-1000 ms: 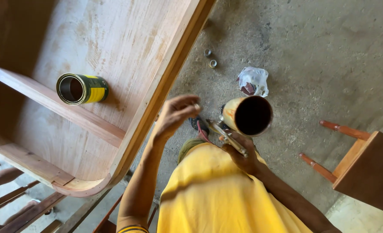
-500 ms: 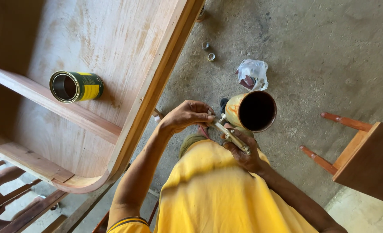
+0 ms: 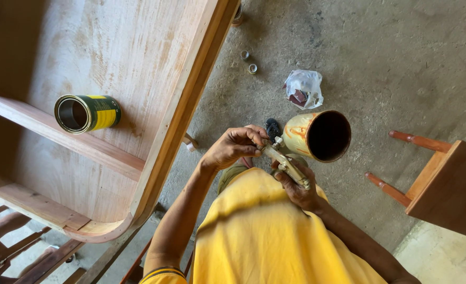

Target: The person pours dark liquid from a can into a spray gun and then sprays a wooden table with the spray gun.

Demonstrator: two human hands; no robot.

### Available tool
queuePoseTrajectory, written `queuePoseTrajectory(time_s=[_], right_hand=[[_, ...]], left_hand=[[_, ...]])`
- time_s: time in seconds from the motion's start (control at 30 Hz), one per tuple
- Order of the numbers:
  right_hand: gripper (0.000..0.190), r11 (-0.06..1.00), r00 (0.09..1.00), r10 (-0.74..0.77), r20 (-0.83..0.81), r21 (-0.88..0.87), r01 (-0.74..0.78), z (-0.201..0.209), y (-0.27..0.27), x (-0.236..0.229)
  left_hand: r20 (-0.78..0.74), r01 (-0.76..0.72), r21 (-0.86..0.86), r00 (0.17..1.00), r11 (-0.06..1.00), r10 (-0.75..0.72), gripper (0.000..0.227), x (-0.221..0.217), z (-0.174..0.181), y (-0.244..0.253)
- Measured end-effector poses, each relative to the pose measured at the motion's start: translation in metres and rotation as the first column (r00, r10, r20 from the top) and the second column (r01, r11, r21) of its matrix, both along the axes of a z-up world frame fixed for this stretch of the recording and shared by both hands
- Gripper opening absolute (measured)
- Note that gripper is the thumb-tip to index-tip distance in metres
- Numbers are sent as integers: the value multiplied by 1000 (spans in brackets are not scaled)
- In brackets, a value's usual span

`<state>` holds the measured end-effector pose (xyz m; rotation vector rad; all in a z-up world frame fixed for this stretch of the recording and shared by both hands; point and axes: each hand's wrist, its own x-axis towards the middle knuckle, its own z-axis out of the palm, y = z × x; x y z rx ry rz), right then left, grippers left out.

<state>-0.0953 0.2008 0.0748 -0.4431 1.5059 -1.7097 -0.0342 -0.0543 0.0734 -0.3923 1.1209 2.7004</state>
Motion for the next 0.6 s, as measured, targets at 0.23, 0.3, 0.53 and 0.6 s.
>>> queuePoseTrajectory(time_s=[0.23,0.3,0.53,0.6], right_hand=[[21,1000,999,-4,-33,-14,4,-5,1,0],[28,1000,998,-20,-51,-5,20,-6,0,0],[27,999,967,-18,-256,23,24,-6,-2,-5],[35,999,963,-52,-264,-23,47,2,-5,-7]], left_hand=[[172,141,-258,980,956,-98,26,-21,23,-11],[283,271,-410,945,871,-161,33,-29,30,-12],[516,374,-411,847,831,-126,57,-31,12,1],[570,364,-378,816,851,-96,45,-32,22,3]])
